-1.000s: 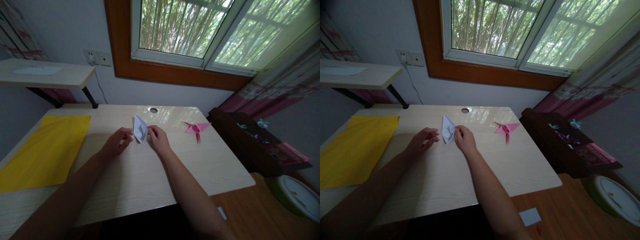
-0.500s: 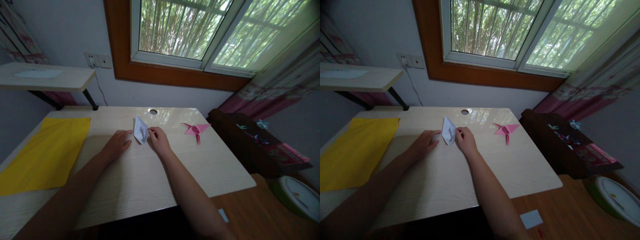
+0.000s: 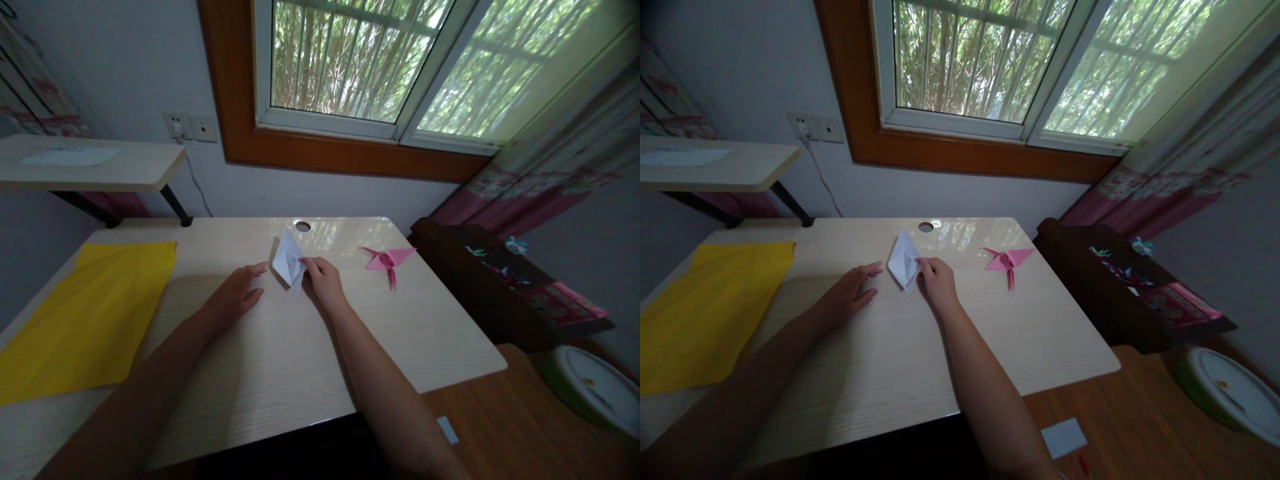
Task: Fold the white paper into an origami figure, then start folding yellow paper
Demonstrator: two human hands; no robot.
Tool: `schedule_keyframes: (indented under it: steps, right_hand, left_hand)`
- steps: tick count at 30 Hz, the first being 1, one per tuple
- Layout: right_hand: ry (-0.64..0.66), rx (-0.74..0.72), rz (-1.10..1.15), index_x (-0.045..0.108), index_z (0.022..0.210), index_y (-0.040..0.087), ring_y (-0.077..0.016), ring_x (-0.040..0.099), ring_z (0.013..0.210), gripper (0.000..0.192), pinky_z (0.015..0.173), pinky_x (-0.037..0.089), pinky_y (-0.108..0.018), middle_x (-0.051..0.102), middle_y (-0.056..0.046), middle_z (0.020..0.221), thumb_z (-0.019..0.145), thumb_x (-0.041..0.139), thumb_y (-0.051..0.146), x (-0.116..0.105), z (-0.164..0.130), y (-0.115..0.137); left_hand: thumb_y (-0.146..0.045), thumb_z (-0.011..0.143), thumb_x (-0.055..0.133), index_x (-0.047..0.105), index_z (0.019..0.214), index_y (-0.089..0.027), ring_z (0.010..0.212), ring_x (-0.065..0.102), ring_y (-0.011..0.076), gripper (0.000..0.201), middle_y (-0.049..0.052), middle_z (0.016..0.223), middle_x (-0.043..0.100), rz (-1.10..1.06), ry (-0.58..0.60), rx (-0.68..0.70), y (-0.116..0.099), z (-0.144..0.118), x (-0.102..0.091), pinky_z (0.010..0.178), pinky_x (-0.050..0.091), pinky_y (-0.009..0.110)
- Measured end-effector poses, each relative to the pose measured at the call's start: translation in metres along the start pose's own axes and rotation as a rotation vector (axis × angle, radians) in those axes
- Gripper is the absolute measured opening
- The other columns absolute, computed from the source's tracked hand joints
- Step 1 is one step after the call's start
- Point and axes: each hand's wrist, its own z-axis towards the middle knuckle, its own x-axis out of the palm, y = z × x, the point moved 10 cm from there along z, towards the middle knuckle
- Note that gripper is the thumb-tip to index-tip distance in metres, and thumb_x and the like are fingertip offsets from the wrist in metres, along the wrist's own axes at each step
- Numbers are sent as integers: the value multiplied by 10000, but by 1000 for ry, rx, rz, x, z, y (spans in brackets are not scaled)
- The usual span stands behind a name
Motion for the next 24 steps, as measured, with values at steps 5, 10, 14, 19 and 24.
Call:
schedule_keyframes:
  steps: [5,10,14,19,24]
  right_hand:
    - [-129,272,426,783,973,168,-178,660,696,336,679,553,-314,749,-67,883,813,679,445,-20,8,-37]
    - [-251,354,550,681,1157,168,-131,665,652,399,627,574,-267,714,-30,866,809,653,362,-58,16,-61]
    - [-389,462,585,632,1154,196,-109,662,607,369,506,543,-199,699,-9,849,797,681,272,-105,15,-84]
    - [-384,502,301,588,1182,202,-94,667,596,329,416,474,-161,700,-36,962,858,570,260,-148,26,-91]
    - [-327,486,132,637,1044,173,-110,675,564,236,378,424,-160,699,-56,947,861,540,286,-163,34,-93]
  left_hand:
    - [-186,950,541,341,1515,-287,1206,581,240,607,99,1349,586,-26,4,-9,3,-2,1,1087,461,504]
    - [-181,944,541,365,1497,-282,1196,577,241,589,99,1330,586,-33,2,-28,8,-1,1,1078,466,497]
    - [-182,955,535,397,1467,-266,1189,569,241,536,102,1319,582,2,19,-25,8,0,3,1083,454,490]
    - [-204,966,526,418,1455,-256,1221,556,255,503,107,1358,573,31,41,-40,9,-1,5,1086,452,481]
    - [-221,979,516,445,1436,-252,1216,545,251,463,91,1324,589,68,58,-34,8,-2,6,1095,436,473]
